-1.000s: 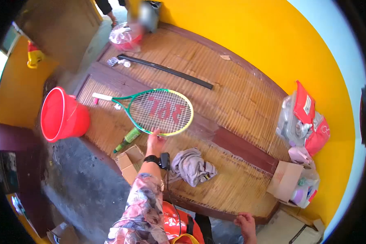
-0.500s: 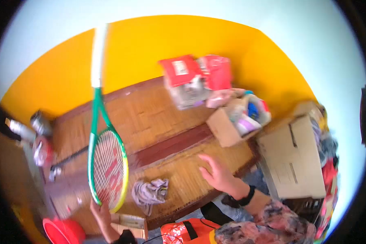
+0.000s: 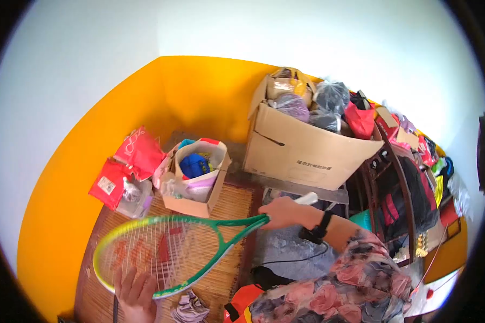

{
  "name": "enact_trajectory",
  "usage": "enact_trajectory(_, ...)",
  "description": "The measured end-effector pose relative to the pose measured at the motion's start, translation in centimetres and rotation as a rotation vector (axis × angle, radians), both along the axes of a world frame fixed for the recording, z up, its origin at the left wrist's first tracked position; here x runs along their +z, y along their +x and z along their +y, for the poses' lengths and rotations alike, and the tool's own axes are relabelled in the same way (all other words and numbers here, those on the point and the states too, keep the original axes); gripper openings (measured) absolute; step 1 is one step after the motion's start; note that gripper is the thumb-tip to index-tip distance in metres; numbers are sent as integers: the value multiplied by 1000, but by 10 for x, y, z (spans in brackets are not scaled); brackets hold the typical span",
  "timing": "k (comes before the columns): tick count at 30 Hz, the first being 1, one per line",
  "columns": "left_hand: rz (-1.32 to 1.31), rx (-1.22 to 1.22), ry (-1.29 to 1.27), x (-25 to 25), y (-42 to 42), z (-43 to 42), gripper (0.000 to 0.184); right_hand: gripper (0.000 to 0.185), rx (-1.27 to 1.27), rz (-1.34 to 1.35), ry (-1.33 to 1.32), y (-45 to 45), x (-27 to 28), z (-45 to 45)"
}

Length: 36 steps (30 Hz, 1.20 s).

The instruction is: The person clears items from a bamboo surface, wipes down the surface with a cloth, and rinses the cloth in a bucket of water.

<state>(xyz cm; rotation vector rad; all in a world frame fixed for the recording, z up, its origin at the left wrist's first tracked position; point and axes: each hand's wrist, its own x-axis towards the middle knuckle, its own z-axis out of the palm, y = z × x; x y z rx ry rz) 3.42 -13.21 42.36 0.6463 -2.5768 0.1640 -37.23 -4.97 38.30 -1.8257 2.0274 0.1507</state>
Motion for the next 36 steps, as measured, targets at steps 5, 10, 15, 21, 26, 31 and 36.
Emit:
enact_trajectory(5, -36, -47, -242, 23, -108, -32, 30, 45, -347, -28, -212, -76, -1, 75)
enact_trajectory(10, 361, 58, 340, 21, -190, -59, 58, 44, -865, -70, -757, -186, 10, 50)
enact_trajectory(15, 330, 120, 902, -32, -215, -78, 33, 34, -957, -746, -930, -282, 2, -28)
enact_trajectory(21, 387, 191, 1272, -44, -239, -75, 26, 37, -1336, -446, -1589, -339, -35, -128)
enact_trajectory(26, 430, 265, 1382, -52, -254, -85, 27, 36, -1460, -1010, -1454, -393, -23, -185)
enact_trajectory(31, 262, 199, 1217, -80, -255, -87, 24, 48, -1577, -1021, -1586, -410, -7, -226)
enact_trajectory(36, 386, 204, 1384, -93, -259, -79, 20, 42, -1566, -547, -1434, -467, -54, -256)
